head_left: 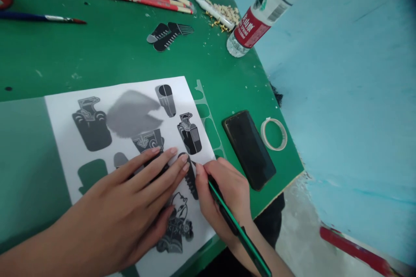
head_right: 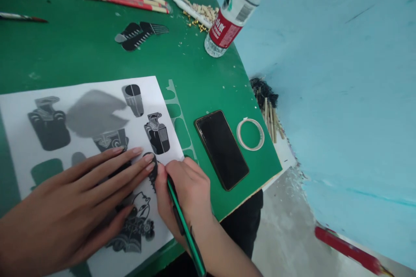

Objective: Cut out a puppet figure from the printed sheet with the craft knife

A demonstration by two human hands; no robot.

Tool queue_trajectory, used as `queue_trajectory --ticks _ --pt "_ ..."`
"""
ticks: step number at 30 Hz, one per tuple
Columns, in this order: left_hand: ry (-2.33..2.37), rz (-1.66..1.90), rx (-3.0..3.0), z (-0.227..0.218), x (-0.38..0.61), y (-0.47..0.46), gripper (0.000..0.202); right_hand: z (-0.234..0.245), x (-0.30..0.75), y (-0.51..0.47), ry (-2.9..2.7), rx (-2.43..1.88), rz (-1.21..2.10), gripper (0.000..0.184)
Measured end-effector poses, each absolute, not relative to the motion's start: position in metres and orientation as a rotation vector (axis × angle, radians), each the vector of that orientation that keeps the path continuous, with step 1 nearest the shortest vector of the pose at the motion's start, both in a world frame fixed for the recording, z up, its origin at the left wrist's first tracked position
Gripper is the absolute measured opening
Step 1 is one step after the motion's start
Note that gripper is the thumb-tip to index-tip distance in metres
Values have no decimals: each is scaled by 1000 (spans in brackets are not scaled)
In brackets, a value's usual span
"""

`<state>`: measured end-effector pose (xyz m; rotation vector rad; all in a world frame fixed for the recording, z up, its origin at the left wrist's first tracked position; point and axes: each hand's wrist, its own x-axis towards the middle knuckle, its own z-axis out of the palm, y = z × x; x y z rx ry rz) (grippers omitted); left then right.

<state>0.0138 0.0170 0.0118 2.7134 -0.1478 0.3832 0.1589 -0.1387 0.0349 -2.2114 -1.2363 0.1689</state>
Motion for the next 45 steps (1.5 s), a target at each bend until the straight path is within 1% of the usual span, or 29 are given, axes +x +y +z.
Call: queue_trajectory --ticks 26,45 --pt "-153 364 2719 12 10 17 57 31 163 -144 -1315 -2116 164 36" --pt "-145 377 2717 13 14 17 53 32 160 -145 -1286 -2133 168 36"
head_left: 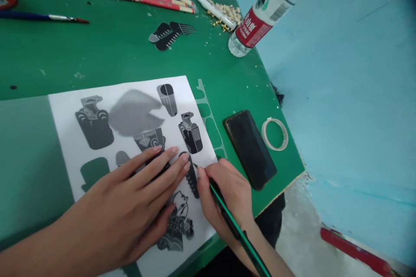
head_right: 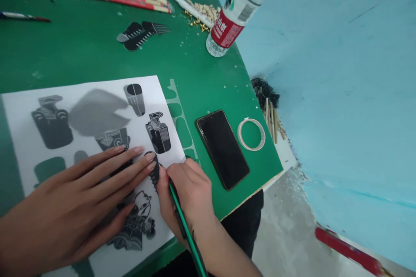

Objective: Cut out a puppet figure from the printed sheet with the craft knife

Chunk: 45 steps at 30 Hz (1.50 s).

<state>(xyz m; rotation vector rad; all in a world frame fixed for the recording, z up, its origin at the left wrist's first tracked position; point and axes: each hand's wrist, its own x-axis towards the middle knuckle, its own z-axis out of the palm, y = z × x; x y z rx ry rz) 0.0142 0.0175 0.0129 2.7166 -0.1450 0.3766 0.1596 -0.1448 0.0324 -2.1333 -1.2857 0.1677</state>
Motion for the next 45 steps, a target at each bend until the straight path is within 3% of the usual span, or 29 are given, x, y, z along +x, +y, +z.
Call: queue_trajectory --ticks 45 --pt "-151 361 2746 14 12 19 54 32 158 -149 -1313 -2136 127 34"
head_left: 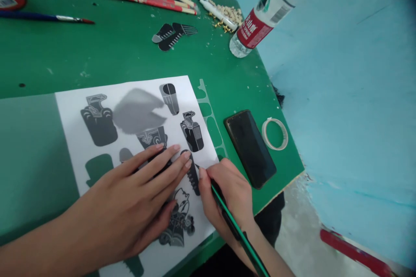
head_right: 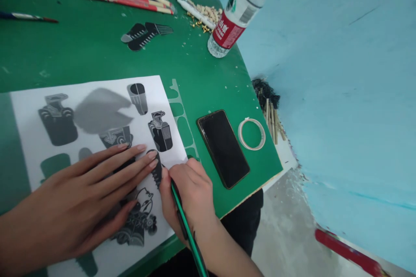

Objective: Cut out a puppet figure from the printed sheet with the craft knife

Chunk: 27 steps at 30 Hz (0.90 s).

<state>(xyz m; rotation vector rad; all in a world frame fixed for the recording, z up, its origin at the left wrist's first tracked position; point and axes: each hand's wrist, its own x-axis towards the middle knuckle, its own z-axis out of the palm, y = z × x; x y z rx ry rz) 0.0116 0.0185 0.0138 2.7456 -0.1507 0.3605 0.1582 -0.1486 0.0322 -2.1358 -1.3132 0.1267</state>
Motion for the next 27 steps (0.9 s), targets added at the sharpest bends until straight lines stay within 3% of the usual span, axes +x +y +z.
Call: queue_trajectory --ticks 27 --pt "-150 373 2730 15 13 19 52 32 156 -151 -1317 -2146 122 35"
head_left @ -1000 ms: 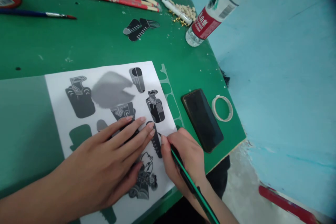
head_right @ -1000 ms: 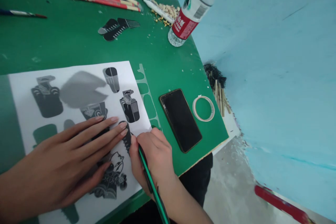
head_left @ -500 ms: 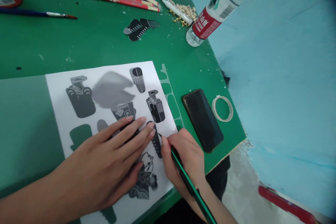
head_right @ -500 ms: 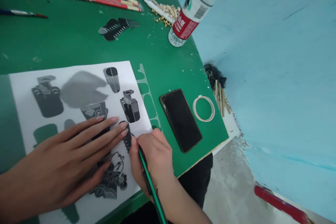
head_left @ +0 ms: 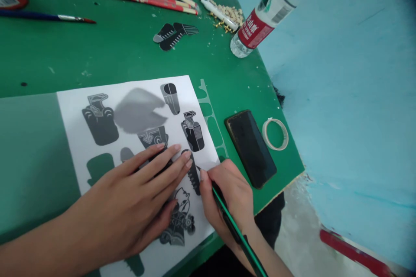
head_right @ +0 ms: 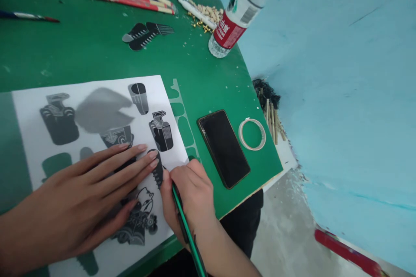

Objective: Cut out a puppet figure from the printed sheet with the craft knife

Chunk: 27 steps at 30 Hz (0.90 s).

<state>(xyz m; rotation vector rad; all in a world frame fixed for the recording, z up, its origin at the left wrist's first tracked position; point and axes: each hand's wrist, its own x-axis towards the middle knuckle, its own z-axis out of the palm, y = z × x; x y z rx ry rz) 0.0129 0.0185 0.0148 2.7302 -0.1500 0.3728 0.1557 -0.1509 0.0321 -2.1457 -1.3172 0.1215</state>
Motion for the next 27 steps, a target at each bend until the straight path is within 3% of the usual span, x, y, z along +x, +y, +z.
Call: queue_trajectory --ticks 27 --pt "-160 382 2726 14 14 18 55 33 147 -154 -1214 -2228 122 36"
